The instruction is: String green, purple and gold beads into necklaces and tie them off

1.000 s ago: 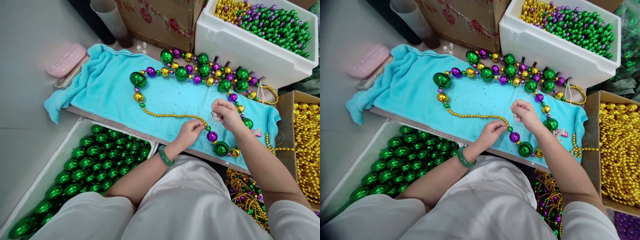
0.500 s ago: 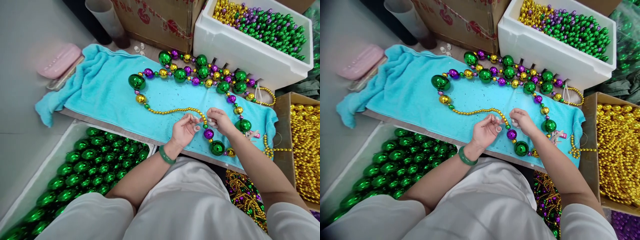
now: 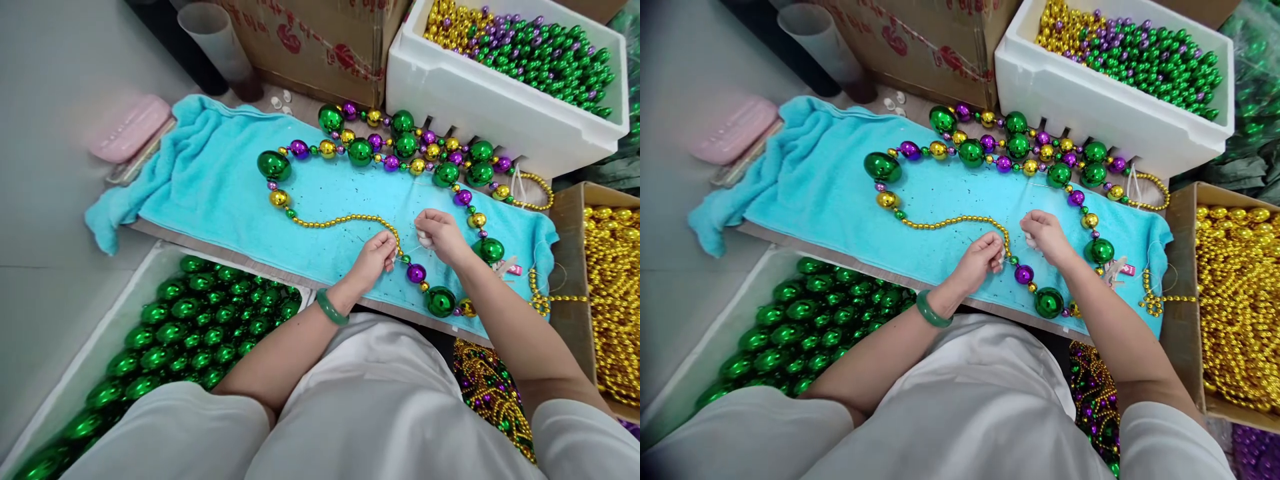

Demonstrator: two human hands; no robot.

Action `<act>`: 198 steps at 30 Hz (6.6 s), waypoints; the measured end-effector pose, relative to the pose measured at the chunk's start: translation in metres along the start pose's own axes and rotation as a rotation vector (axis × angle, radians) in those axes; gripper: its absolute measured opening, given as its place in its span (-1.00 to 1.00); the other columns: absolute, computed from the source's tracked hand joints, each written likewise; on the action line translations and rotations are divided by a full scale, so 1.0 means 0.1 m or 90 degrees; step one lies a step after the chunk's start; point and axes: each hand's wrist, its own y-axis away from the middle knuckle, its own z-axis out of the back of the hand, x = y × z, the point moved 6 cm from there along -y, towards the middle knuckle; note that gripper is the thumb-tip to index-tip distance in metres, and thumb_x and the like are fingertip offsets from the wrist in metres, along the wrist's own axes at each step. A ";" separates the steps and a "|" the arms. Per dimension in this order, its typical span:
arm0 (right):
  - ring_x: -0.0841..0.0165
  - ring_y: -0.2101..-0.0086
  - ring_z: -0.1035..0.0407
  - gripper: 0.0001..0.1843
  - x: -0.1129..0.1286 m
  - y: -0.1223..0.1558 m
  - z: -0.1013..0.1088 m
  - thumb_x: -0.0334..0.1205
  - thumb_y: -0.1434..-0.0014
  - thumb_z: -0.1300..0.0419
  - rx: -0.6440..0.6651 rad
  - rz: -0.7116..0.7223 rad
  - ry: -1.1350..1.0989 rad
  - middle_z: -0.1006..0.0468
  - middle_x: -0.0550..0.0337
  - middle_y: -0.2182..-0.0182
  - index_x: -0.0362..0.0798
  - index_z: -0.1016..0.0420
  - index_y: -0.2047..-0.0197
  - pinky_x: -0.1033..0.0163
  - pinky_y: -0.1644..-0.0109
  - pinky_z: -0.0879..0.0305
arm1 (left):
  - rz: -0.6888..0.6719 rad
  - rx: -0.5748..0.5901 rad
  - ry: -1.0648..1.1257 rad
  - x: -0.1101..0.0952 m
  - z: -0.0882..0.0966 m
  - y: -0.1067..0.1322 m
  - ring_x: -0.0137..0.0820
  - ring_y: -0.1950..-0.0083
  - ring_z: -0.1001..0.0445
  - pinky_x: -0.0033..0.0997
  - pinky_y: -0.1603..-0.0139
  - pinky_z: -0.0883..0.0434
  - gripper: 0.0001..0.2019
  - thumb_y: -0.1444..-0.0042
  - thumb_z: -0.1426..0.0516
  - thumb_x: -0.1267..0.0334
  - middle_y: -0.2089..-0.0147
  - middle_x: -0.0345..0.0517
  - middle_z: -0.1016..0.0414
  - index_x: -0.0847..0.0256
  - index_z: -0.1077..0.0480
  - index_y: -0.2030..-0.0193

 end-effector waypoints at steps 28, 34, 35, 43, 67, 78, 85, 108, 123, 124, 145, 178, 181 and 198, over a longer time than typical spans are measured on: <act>0.58 0.71 0.04 -0.72 0.03 0.31 -0.10 -0.11 0.14 -0.30 -0.006 0.018 0.146 -0.13 0.42 0.75 -0.06 -0.28 0.56 0.37 0.63 0.19 | 0.204 -0.053 0.146 0.20 -0.04 0.23 -0.62 0.58 -0.16 -0.56 0.58 -0.25 -0.81 0.00 -0.19 0.31 0.52 -0.29 -0.21 0.25 -0.22 0.47; 0.58 0.69 0.05 -0.71 0.08 0.36 -0.13 -0.11 0.11 -0.32 0.020 0.018 0.097 -0.14 0.39 0.72 -0.07 -0.30 0.56 0.36 0.62 0.22 | 0.198 -0.046 0.063 0.22 -0.05 0.25 -0.62 0.55 -0.25 -0.55 0.50 -0.27 -0.59 0.25 -0.42 0.27 0.51 -0.33 -0.28 0.26 -0.28 0.36; 0.58 0.69 0.05 -0.71 0.09 0.37 -0.14 -0.12 0.11 -0.32 0.022 0.019 0.091 -0.14 0.39 0.72 -0.07 -0.29 0.56 0.36 0.61 0.22 | 0.202 -0.031 0.049 0.22 -0.05 0.26 -0.62 0.54 -0.26 -0.55 0.49 -0.27 -0.58 0.28 -0.43 0.26 0.52 -0.34 -0.27 0.26 -0.27 0.39; 0.59 0.70 0.09 -0.71 0.18 0.38 -0.21 -0.12 0.10 -0.28 0.038 0.042 0.060 -0.11 0.41 0.71 -0.04 -0.23 0.56 0.38 0.63 0.22 | 0.130 0.066 -0.154 0.12 -0.06 0.21 -0.48 0.35 -0.38 -0.52 0.42 -0.30 -0.88 0.14 -0.30 0.33 0.32 -0.08 -0.51 0.32 -0.48 0.44; 0.49 0.61 0.00 -0.80 0.33 0.50 -0.16 -0.20 -0.11 -0.09 -0.046 0.187 0.220 -0.09 0.35 0.66 -0.01 -0.19 0.51 0.33 0.52 0.06 | 0.013 0.059 -0.340 0.01 -0.08 0.12 -0.56 0.52 -0.07 -0.50 0.50 -0.03 -0.76 0.03 -0.24 0.19 0.61 -0.30 -0.16 0.28 -0.37 0.59; 0.21 0.35 -0.24 -0.72 -0.44 1.21 -1.07 -0.42 -0.25 0.10 0.202 0.613 0.992 -0.44 -0.01 0.41 -0.13 -0.43 0.28 0.08 0.21 -0.15 | 0.174 0.060 -0.163 -0.05 -0.12 0.21 -0.59 0.55 -0.14 -0.55 0.54 -0.09 -0.78 0.12 -0.28 0.22 0.58 -0.27 -0.25 0.28 -0.36 0.56; 0.10 0.19 -0.33 -0.75 -0.53 1.32 -1.11 -0.45 -0.20 0.01 0.267 0.502 1.061 -0.48 -0.15 0.30 -0.20 -0.51 0.26 0.07 0.25 -0.20 | 0.085 0.121 -0.309 -0.18 -0.07 0.17 -0.54 0.50 -0.16 -0.55 0.49 -0.12 -0.85 0.07 -0.23 0.25 0.55 -0.26 -0.24 0.27 -0.39 0.52; 0.54 0.55 -0.13 -0.79 -0.15 0.12 -0.01 -0.16 0.11 -0.26 0.313 -0.064 0.283 -0.37 0.34 0.60 -0.15 -0.48 0.44 0.38 0.46 -0.04 | -0.295 0.061 -0.601 -0.42 -0.09 0.19 -0.37 0.34 -0.28 -0.37 0.18 -0.21 -0.82 -0.13 -0.10 0.33 0.47 -0.17 -0.32 0.19 -0.38 0.50; 0.47 0.51 -0.14 -0.78 -0.04 0.27 0.19 -0.11 0.09 -0.25 0.117 0.037 0.384 -0.31 0.29 0.58 -0.10 -0.40 0.55 0.31 0.43 -0.04 | -0.119 -0.031 -0.786 -0.11 0.03 0.10 -0.42 0.34 -0.37 -0.42 0.27 -0.26 -0.83 -0.08 -0.08 0.37 0.42 -0.18 -0.45 0.24 -0.41 0.50; 0.46 0.48 -0.17 -0.76 -0.03 0.25 0.17 -0.08 0.10 -0.25 0.118 0.024 0.292 -0.36 0.25 0.52 -0.09 -0.38 0.53 0.32 0.45 -0.07 | -0.114 -0.027 -0.807 -0.10 0.01 0.10 -0.40 0.32 -0.39 -0.41 0.25 -0.27 -0.83 -0.09 -0.07 0.38 0.39 -0.15 -0.48 0.24 -0.43 0.48; 0.56 0.70 -0.11 -0.55 -0.28 0.09 0.20 -0.02 0.02 -0.31 0.039 -0.059 0.104 -0.20 0.36 0.71 -0.04 -0.14 0.61 0.42 0.69 0.14 | -0.065 -0.070 -0.922 -0.15 0.09 0.14 -0.30 0.21 -0.47 -0.35 0.12 -0.36 -0.81 -0.15 -0.09 0.29 0.31 -0.07 -0.56 0.22 -0.54 0.33; 0.22 0.06 -0.36 -0.84 -0.08 0.48 0.04 -0.10 -0.06 -0.26 0.043 0.304 0.282 -0.53 0.06 0.01 0.00 -0.55 0.43 0.12 0.10 -0.30 | -0.031 -0.084 -0.552 -0.16 0.09 -0.15 -0.49 0.52 -0.37 -0.50 0.44 -0.29 -0.75 -0.12 -0.05 0.29 0.52 -0.20 -0.48 0.26 -0.57 0.33; 0.27 0.20 -0.39 -0.86 -0.06 0.47 -0.02 -0.12 -0.08 -0.25 0.103 0.323 0.350 -0.44 0.06 -0.13 0.01 -0.56 0.42 0.04 0.04 -0.29 | -0.020 -0.083 -0.561 -0.16 0.08 -0.17 -0.47 0.52 -0.36 -0.50 0.46 -0.25 -0.73 -0.14 -0.03 0.28 0.57 -0.20 -0.44 0.27 -0.56 0.35; 0.36 0.36 -0.38 -0.85 -0.24 0.26 0.06 -0.13 0.00 -0.27 -0.113 0.228 0.205 -0.55 0.15 0.38 -0.03 -0.56 0.40 0.24 0.26 -0.33 | -0.137 -0.021 -0.649 -0.25 -0.09 -0.07 -0.48 0.45 -0.28 -0.51 0.43 -0.21 -0.76 -0.12 -0.06 0.28 0.55 -0.24 -0.35 0.26 -0.41 0.53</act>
